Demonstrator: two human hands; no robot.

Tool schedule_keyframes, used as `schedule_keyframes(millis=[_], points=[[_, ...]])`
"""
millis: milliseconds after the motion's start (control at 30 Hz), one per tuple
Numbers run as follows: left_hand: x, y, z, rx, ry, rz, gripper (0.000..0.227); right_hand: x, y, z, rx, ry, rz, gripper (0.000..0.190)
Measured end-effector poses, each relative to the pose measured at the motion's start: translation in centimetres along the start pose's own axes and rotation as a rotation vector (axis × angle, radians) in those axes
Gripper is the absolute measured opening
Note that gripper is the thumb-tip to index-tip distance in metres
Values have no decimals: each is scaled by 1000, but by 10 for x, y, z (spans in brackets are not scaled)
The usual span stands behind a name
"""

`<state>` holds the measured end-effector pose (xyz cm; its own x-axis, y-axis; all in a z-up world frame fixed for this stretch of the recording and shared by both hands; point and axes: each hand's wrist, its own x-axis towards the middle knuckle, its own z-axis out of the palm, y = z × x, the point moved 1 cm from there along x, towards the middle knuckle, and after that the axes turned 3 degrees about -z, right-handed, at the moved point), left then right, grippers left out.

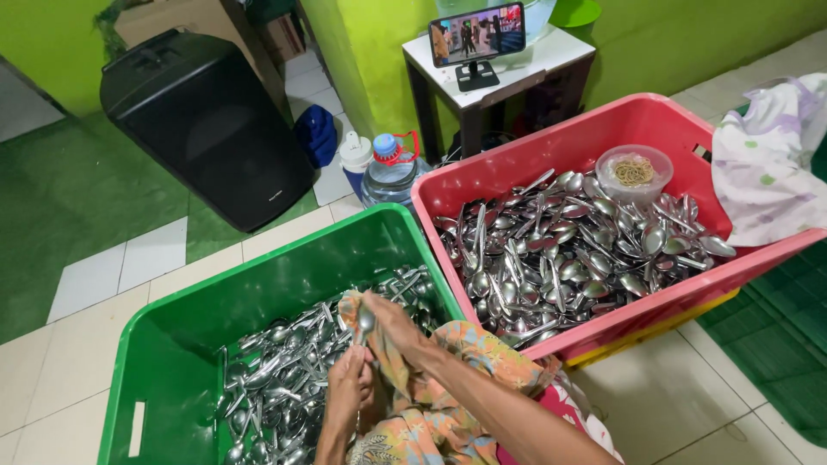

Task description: Wipe individual spoons with a cloth and transfer them from a green bin to a pink bin.

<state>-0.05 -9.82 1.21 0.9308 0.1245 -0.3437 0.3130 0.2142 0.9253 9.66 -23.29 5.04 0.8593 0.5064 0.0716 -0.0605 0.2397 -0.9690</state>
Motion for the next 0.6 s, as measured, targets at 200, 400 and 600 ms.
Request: schedule_keyframes(millis=[200,400,600], points=[[-2,-1,-2,192,200,20,46,-13,-2,9,76,-205,97,16],[-28,49,-1,786,377,-168,64,-10,0,0,-141,-49,58,6],[-5,70,-1,283,238,113,39,-24,0,19,-239,-464,221,34]])
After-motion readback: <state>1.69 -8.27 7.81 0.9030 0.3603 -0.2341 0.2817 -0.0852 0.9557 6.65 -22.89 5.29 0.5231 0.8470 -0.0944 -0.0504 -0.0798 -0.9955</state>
